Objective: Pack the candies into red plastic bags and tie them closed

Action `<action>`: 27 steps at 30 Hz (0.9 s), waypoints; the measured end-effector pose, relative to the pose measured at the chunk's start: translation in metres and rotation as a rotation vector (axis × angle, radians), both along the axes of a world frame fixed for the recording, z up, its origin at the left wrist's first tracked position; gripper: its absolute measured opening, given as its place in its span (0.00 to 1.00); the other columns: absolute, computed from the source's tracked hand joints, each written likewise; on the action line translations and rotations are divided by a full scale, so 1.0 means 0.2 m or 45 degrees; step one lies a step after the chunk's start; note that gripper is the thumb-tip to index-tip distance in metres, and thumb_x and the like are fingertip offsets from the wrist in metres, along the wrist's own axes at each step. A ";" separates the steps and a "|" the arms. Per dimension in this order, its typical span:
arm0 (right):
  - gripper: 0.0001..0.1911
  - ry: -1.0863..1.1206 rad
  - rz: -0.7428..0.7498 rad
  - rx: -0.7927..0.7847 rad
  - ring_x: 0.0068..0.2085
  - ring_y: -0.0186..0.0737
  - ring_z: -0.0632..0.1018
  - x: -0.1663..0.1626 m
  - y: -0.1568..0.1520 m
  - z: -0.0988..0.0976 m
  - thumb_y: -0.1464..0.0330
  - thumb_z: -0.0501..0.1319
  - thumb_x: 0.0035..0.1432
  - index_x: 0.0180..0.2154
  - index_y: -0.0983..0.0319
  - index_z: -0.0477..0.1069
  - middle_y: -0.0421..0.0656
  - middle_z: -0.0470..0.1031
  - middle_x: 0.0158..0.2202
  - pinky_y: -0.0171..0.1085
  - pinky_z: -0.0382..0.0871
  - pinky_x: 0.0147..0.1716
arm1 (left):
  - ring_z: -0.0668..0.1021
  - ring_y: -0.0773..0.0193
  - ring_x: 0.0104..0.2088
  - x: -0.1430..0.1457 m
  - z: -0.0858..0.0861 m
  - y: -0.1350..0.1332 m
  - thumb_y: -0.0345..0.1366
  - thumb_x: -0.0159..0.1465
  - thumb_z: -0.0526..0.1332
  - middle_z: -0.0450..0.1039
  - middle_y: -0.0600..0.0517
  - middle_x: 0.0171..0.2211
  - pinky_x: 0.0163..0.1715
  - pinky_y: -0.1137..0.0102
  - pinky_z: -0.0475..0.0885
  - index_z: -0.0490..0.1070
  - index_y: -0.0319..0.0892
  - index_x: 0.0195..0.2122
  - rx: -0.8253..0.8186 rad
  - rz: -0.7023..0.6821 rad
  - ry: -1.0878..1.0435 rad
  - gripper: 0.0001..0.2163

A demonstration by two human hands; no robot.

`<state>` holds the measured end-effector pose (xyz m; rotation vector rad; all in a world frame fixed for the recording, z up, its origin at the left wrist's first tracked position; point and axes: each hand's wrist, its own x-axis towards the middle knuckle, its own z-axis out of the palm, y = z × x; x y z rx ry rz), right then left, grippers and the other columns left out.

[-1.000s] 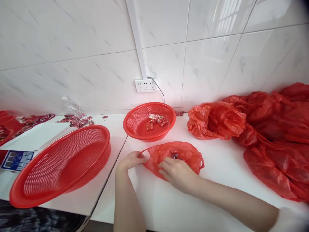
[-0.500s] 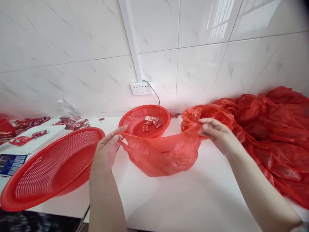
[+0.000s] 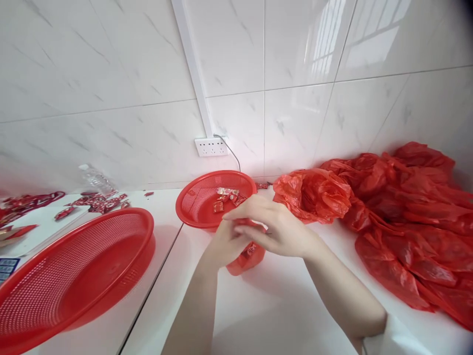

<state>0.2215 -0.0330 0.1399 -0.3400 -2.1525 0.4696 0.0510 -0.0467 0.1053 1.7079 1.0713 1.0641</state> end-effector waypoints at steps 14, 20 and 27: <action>0.07 0.309 -0.439 -0.498 0.37 0.36 0.76 0.09 0.15 -0.25 0.76 0.57 0.57 0.37 0.61 0.71 0.43 0.76 0.37 0.37 0.71 0.39 | 0.61 0.71 0.15 -0.02 -0.05 0.08 0.51 0.66 0.52 0.57 0.60 0.14 0.21 0.73 0.63 0.72 0.42 0.49 -0.354 0.127 -0.318 0.21; 0.09 -0.310 0.170 -0.597 0.36 0.36 0.77 0.17 0.06 -0.18 0.75 0.58 0.57 0.37 0.59 0.74 0.41 0.78 0.37 0.35 0.71 0.36 | 0.67 0.69 0.20 -0.04 -0.05 0.11 0.41 0.61 0.60 0.68 0.54 0.20 0.25 0.71 0.66 0.76 0.40 0.37 -0.298 -0.037 -0.154 0.11; 0.11 0.188 -0.095 -0.810 0.42 0.37 0.76 0.06 0.17 -0.28 0.62 0.56 0.64 0.44 0.59 0.71 0.43 0.75 0.40 0.37 0.70 0.43 | 0.71 0.64 0.28 0.00 -0.05 0.03 0.21 0.57 0.51 0.70 0.51 0.28 0.23 0.70 0.60 0.67 0.43 0.23 0.599 0.181 0.946 0.12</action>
